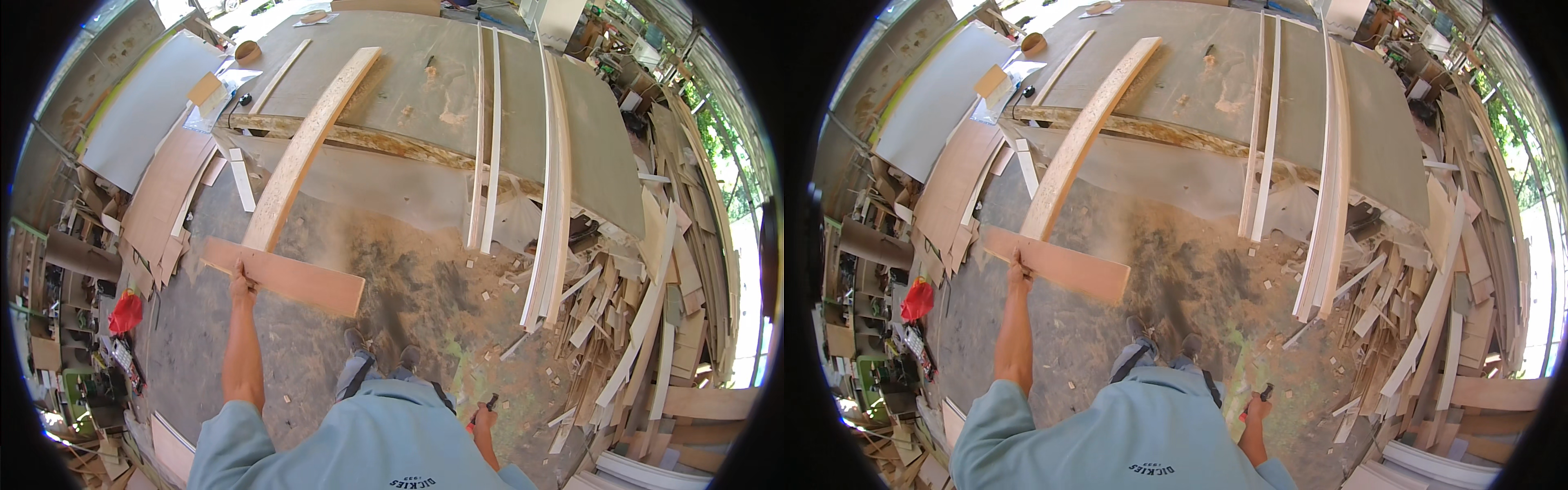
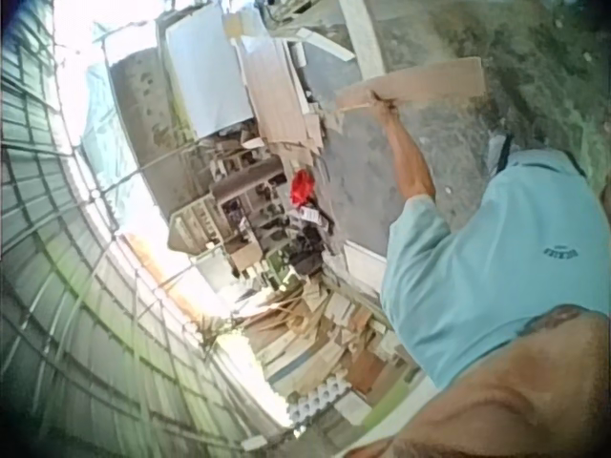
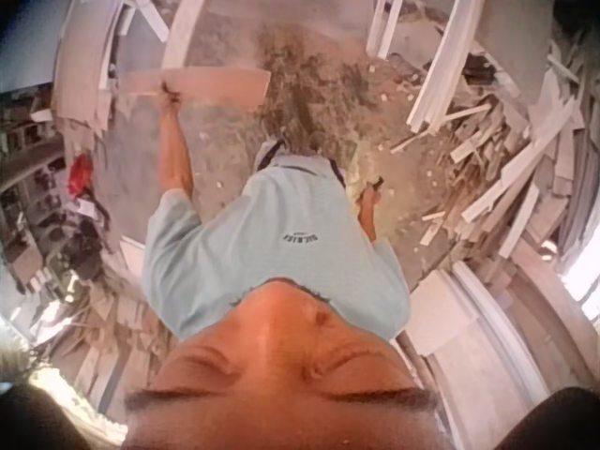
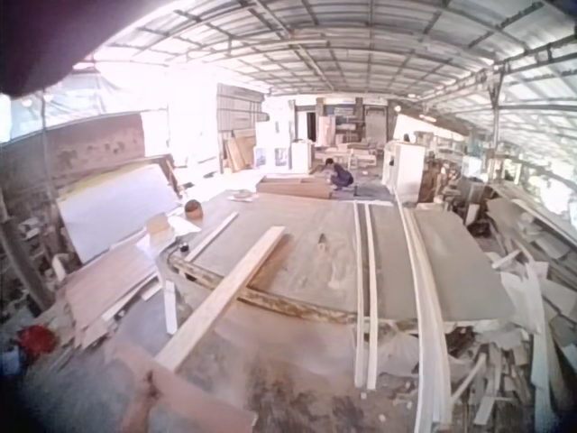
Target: The person measures and aligns wooden strips on a large workbench. They use a measuring tape to mark lengths, a hammer to secure parts, and move various wooden components around the workspace.
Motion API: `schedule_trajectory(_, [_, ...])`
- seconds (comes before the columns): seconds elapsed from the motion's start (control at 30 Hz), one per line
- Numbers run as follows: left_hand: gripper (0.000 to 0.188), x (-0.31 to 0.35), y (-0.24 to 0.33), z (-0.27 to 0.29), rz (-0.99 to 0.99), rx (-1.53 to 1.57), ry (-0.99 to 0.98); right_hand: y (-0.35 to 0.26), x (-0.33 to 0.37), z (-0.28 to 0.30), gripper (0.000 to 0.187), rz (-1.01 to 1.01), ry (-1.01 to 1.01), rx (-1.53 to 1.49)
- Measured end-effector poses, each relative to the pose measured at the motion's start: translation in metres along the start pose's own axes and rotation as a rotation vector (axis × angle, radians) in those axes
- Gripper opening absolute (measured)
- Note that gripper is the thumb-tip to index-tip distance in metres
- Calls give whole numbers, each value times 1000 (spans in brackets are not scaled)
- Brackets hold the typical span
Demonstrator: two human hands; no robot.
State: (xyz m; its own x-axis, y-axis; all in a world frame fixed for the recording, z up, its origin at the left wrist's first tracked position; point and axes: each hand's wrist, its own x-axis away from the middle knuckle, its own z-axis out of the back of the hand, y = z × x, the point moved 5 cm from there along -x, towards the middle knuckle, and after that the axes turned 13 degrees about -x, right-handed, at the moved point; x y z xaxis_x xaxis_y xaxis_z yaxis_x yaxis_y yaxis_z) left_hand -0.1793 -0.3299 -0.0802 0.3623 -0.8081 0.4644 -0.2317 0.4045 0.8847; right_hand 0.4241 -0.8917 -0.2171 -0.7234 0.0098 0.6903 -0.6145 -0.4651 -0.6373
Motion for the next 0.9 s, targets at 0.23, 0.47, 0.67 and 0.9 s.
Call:
schedule_trajectory(0.23, [55, 85, 37, -55, -444, 15, 111, -76, 10, -34, 36, 57, -266, 694])
schedule_trajectory(0.47, [36, 102, 26, -98, -580, -101, -30, -166, 71, -186, 31, 179, -592, 192])
schedule_trajectory(0.67, [19, 95, 0, -149, -626, -298, -137, -227, 163, -349, 28, -246, -825, -538])
schedule_trajectory(0.9, [24, 89, -7, -163, -481, -428, -136, -251, 248, -497, 41, -144, -530, -573])
